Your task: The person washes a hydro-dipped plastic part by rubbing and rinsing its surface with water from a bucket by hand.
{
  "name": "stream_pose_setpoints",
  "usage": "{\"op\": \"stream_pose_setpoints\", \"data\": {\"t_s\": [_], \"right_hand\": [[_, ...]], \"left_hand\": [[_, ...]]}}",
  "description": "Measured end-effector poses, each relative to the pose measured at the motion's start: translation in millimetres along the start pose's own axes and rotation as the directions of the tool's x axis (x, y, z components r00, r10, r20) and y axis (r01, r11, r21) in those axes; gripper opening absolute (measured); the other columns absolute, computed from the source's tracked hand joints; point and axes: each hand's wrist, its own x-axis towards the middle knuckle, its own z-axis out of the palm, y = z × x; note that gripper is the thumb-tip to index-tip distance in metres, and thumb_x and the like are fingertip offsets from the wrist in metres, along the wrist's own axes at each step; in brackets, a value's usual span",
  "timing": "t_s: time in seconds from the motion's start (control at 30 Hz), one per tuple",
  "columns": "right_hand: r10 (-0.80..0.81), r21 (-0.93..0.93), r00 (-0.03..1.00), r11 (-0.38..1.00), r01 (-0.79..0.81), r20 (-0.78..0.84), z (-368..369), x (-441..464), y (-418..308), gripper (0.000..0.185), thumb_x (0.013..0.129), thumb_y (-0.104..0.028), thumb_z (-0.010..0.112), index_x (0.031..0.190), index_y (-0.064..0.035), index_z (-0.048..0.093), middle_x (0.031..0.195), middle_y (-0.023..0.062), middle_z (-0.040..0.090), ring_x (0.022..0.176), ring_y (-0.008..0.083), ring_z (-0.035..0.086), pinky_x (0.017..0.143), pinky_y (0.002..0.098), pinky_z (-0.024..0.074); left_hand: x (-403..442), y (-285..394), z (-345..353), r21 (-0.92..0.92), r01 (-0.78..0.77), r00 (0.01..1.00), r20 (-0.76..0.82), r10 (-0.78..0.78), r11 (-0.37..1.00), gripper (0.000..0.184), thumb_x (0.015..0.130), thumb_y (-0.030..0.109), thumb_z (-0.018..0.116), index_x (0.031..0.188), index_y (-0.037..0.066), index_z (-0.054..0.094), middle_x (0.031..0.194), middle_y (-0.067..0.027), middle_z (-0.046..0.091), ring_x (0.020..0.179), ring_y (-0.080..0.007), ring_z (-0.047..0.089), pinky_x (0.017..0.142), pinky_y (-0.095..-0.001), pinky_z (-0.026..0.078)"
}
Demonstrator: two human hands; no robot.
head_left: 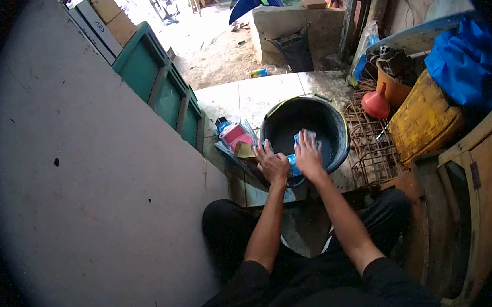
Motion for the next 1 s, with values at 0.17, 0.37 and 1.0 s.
{"op": "stream_pose_setpoints", "data": {"t_s": [0.17,0.37,1.0], "right_hand": [[0.036,-0.001,0.996,0.999,-0.036,0.087,-4,-34,-9,0.057,0.102,-0.037,0.037,0.15,-0.0076,0.029,0.159,0.0132,0.024,0.146,0.0383,0.021,0.112,0.065,0.0214],[0.127,0.098,0.982,0.985,-0.141,0.14,-2,43,14,0.055,0.103,-0.041,0.029,0.152,-0.0158,0.027,0.16,0.0101,0.022,0.147,0.0356,0.018,0.11,0.0701,0.0177],[0.067,0.058,0.997,0.996,-0.069,0.027,0,-14,-7,0.056,0.103,-0.037,0.034,0.152,-0.0115,0.027,0.16,0.0112,0.022,0.148,0.033,0.019,0.111,0.0662,0.0206]], "left_hand": [[0,2,0,0.001,0.014,1.0,-0.001,-0.014,1.0,0.058,0.08,0.013,0.055,0.137,0.006,0.048,0.149,-0.0152,0.038,0.143,-0.0366,0.028,0.105,-0.0579,0.037],[-1,3,-5,-0.001,-0.013,1.0,0.002,0.013,1.0,0.059,0.08,0.012,0.056,0.138,0.007,0.048,0.149,-0.0151,0.038,0.143,-0.0365,0.028,0.104,-0.058,0.038],[0,1,1,0.007,0.0,1.0,-0.005,0.0,1.0,0.059,0.079,0.012,0.055,0.137,0.006,0.047,0.15,-0.0155,0.038,0.143,-0.0377,0.028,0.105,-0.0565,0.038]]}}
